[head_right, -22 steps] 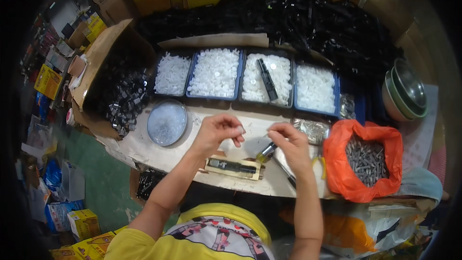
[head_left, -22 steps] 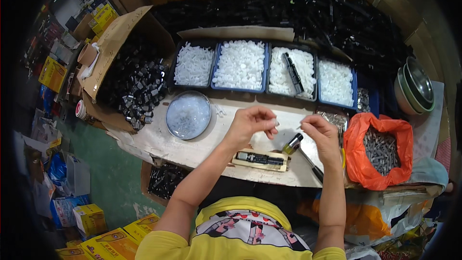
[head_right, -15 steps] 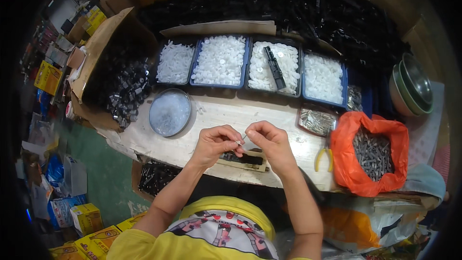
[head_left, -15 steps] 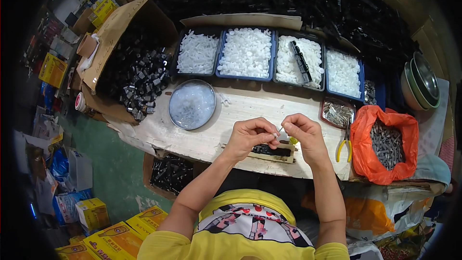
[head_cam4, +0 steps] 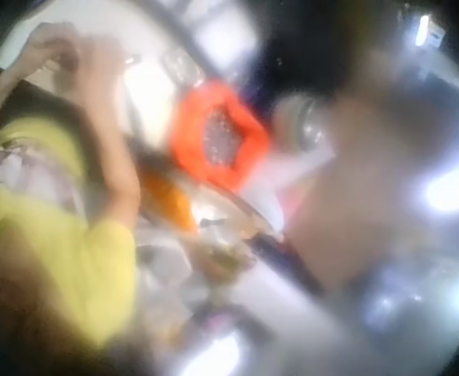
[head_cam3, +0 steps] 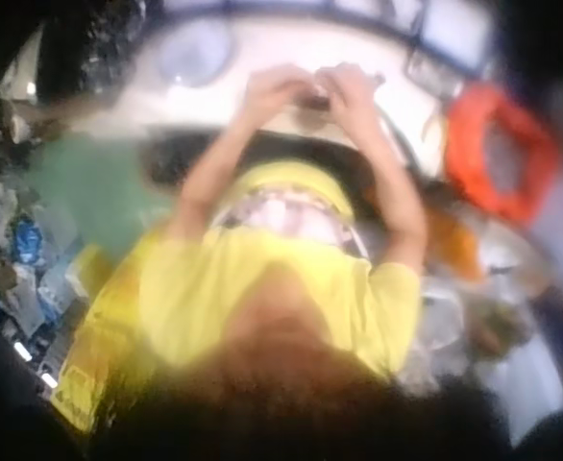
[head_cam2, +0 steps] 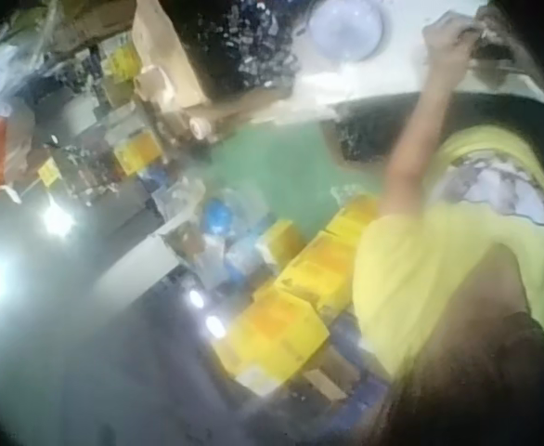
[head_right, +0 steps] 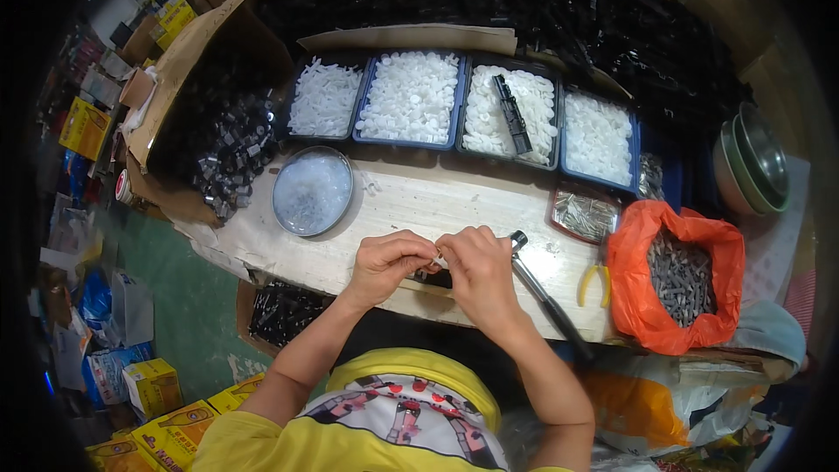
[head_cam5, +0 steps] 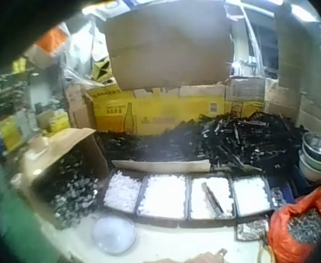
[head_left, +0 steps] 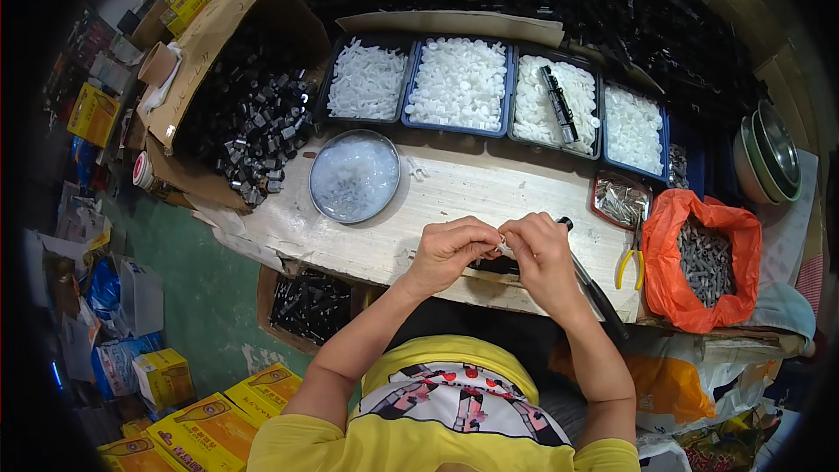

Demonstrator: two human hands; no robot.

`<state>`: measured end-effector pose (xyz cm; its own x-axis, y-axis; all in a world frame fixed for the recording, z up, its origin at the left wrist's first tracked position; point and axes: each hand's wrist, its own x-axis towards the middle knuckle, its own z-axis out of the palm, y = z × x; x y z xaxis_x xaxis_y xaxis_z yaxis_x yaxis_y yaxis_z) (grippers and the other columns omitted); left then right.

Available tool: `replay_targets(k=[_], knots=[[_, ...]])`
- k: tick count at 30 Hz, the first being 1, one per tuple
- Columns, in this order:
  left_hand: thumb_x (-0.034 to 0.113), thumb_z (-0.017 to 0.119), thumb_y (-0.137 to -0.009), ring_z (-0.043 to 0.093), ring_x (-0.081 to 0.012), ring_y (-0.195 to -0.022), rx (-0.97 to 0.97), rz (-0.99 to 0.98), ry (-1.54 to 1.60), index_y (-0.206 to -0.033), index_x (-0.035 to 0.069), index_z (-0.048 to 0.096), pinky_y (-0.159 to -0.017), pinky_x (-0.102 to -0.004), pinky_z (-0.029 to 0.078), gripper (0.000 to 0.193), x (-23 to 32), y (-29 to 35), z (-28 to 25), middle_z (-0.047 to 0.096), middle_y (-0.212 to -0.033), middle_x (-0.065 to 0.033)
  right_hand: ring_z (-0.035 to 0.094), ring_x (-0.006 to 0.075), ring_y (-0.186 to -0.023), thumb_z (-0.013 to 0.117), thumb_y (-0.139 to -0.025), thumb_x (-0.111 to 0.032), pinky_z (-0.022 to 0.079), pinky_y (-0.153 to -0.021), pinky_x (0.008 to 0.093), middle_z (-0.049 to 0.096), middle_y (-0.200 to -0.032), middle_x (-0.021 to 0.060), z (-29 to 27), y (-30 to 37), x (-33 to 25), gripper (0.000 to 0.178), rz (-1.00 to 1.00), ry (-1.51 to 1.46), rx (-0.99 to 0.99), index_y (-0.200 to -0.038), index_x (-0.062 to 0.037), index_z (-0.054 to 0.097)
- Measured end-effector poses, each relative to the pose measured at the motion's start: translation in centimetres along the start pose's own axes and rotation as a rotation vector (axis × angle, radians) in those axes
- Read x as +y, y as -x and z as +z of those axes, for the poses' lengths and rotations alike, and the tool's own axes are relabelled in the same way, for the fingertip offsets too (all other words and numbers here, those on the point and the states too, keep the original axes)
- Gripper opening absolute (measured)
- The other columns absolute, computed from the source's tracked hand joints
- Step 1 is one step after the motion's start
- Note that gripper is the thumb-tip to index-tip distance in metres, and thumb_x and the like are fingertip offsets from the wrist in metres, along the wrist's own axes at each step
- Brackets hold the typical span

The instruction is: The person assembles small metal lock cylinders at a cluttered workbench. They pick up lock bodies, pins, and white plastic components, insert them into a wooden jig, and use a hammer to tap the parts into place. The person handles the components one at a time, repeatedly striking the assembly with a hammer before moving the finished unit aside.

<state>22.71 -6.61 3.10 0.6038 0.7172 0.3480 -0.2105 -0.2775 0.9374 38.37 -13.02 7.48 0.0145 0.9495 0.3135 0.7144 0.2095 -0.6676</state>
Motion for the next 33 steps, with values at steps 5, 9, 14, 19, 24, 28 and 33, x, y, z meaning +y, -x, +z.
replay_targets(k=[5,9,14,19,24,28,33], knots=[[-0.008,0.06,-0.075,0.063,-0.0178,-0.073,0.019,0.06,-0.221,-0.089,-0.004,0.062,-0.064,-0.0254,0.052,0.014,-0.1,0.7,-0.1,0.063,-0.084,-0.0116,0.049,0.02,-0.069,0.065,-0.071,-0.002,0.03,-0.066,0.0322,0.057,-0.075,0.0021,0.5,1.3,0.2,0.015,-0.067,0.042,0.112,-0.085,-0.0059,0.062],[-0.004,0.064,-0.07,0.06,-0.0226,-0.079,-0.02,0.176,-0.443,-0.089,0.0,0.063,-0.069,-0.0308,0.046,0.019,-0.3,1.2,-0.2,0.063,-0.086,-0.0099,0.049,0.0188,-0.067,0.068,-0.067,-0.004,0.03,-0.067,0.0321,0.056,-0.073,0.0017,1.6,2.3,0.6,0.017,-0.134,0.117,0.109,-0.082,-0.0079,0.062],[0.01,0.069,-0.068,0.052,-0.0241,-0.097,-0.087,0.153,-0.66,-0.093,0.006,0.062,-0.082,-0.0353,0.033,0.026,0.1,1.7,-0.8,0.06,-0.097,-0.006,0.049,0.0182,-0.069,0.069,-0.066,-0.004,0.03,-0.068,0.0338,0.056,-0.072,0.0006,2.0,3.1,1.5,0.016,-0.183,0.203,0.047,-0.079,-0.0079,0.062],[0.014,0.07,-0.065,0.047,-0.0221,-0.098,-0.153,0.035,-0.662,-0.094,0.008,0.062,-0.083,-0.0361,0.03,0.03,-0.4,2.1,-0.7,0.055,-0.1,-0.0042,0.047,0.0185,-0.072,0.068,-0.068,-0.006,0.029,-0.07,0.0352,0.052,-0.073,0.0007,2.2,3.3,1.6,0.016,-0.162,0.216,-0.054,-0.082,-0.009,0.063],[0.014,0.07,-0.064,0.046,-0.0221,-0.095,-0.208,0.001,-0.685,-0.091,0.008,0.062,-0.081,-0.0358,0.03,0.029,-0.1,1.7,-0.6,0.055,-0.095,-0.004,0.046,0.0192,-0.075,0.066,-0.069,-0.006,0.028,-0.071,0.0363,0.051,-0.076,0.0009,1.9,3.5,1.5,0.016,-0.15,0.197,-0.107,-0.084,-0.0099,0.063],[0.013,0.069,-0.064,0.045,-0.0229,-0.092,-0.329,-0.048,-0.79,-0.085,0.008,0.061,-0.079,-0.0366,0.029,0.023,0.9,0.2,-0.2,0.053,-0.091,-0.0037,0.046,0.0193,-0.077,0.065,-0.068,-0.007,0.028,-0.071,0.0371,0.05,-0.076,0.0007,1.4,3.6,1.8,0.015,-0.128,0.159,-0.106,-0.083,-0.0105,0.062],[0.018,0.069,-0.066,0.046,-0.0233,-0.086,-0.666,-0.035,-1.084,-0.079,0.007,0.061,-0.077,-0.038,0.03,0.019,3.1,-2.9,0.5,0.052,-0.082,-0.0045,0.048,0.0204,-0.079,0.066,-0.068,-0.007,0.03,-0.071,0.0374,0.052,-0.078,0.002,-2.3,3.0,4.8,0.016,-0.051,0.214,0.076,-0.083,-0.0102,0.062]])
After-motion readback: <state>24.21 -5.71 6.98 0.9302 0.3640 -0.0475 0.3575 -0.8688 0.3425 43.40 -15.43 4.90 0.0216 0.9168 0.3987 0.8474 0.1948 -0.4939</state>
